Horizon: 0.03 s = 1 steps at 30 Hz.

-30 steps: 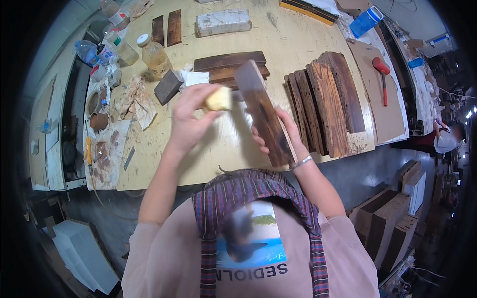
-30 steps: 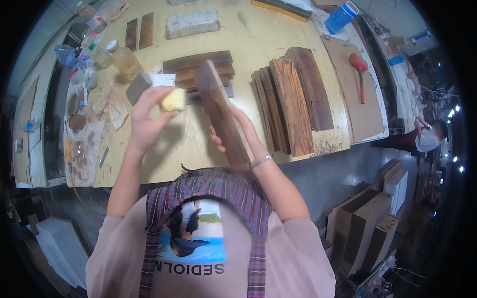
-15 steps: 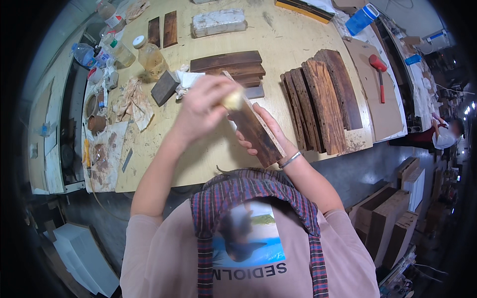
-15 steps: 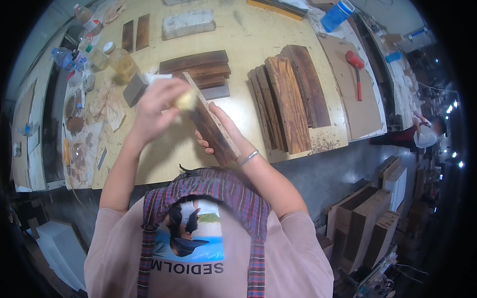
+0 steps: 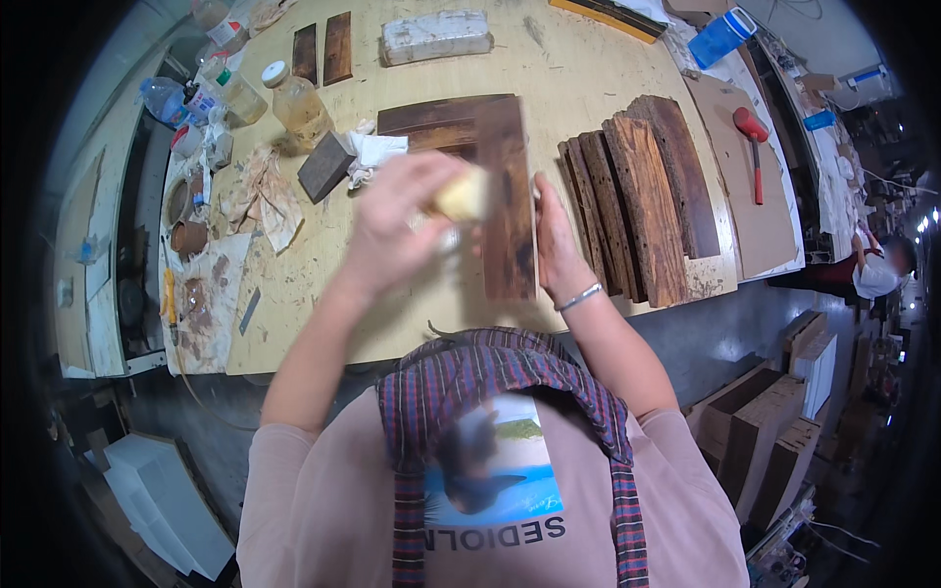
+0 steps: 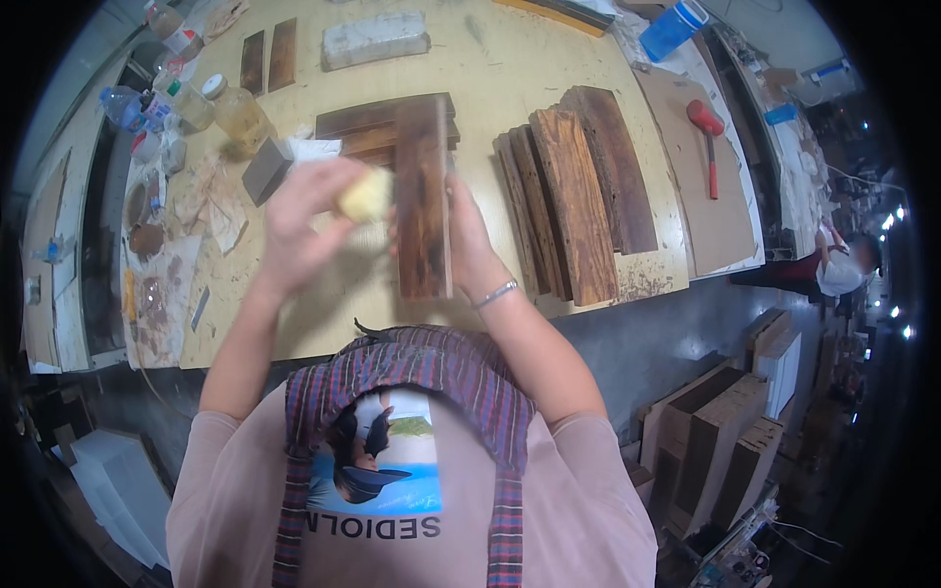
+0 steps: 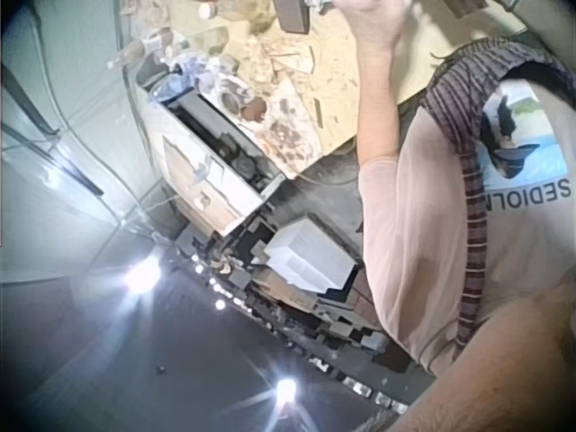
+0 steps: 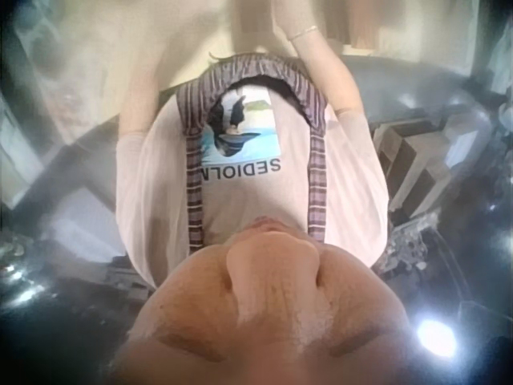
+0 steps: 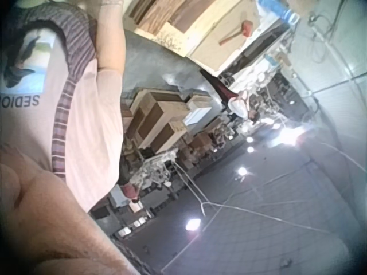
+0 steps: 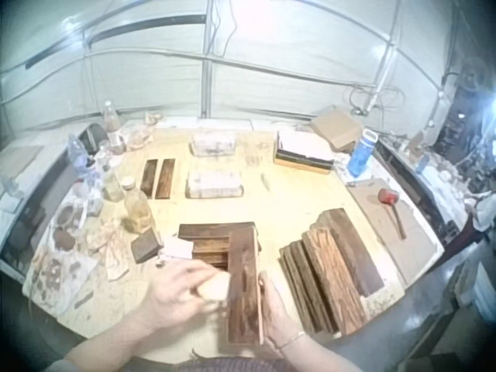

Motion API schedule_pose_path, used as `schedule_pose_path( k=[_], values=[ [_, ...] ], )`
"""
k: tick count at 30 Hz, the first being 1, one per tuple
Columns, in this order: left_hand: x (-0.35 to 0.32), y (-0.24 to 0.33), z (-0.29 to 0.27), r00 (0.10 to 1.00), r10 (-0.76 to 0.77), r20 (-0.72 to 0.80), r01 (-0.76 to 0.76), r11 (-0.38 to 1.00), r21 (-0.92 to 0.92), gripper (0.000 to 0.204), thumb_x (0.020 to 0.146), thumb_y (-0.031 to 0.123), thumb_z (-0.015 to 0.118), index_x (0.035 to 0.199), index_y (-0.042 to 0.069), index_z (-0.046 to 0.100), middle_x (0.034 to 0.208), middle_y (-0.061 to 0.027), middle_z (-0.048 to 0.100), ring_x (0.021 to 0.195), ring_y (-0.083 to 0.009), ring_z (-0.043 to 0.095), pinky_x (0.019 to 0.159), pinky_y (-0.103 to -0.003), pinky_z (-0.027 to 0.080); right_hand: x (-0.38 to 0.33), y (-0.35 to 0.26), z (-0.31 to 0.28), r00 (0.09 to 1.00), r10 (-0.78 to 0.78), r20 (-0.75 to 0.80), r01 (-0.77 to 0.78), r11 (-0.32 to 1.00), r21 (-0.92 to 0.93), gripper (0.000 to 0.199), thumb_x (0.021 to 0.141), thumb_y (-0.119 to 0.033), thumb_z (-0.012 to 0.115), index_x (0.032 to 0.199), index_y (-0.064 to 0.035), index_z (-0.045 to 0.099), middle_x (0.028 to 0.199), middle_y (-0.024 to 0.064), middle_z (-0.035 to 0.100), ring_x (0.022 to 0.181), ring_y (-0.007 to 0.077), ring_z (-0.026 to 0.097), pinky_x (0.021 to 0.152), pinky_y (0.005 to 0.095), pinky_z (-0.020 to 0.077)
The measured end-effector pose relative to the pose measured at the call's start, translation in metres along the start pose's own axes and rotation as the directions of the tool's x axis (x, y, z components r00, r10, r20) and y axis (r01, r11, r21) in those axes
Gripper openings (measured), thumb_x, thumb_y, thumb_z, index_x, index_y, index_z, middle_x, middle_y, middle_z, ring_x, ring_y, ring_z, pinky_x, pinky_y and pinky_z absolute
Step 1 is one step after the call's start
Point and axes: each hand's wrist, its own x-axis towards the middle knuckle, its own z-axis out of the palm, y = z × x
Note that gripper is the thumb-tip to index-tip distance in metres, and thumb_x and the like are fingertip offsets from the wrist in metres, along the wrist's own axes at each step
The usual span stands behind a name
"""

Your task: The person applies a liquid from a bottle onto small wood planks with a cloth and a sponge, rubbing the surface of each plank individually.

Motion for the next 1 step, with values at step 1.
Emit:
schedule_pose_path(
  k=[1],
  values=[
    [-0.0001, 0.0002, 0.0002, 1.000, -0.001, 0.000, 0.001, 1.000, -0.002, 0.047, 0.068, 0.009, 0.079, 0.114, 0.006, 0.068, 0.112, -0.0140, 0.067, 0.104, -0.0294, 0.062, 0.095, -0.041, 0.049, -0.0006, 0.0000, 0.0000, 1.000, 0.000, -0.002, 0.000, 1.000, 0.000, 0.065, 0.102, -0.052, 0.024, 0.131, 0.0022, 0.045, 0.102, 0.0230, 0.064, 0.092, 0.0325, 0.066, 0.080, 0.0473, 0.0579]
  ],
)
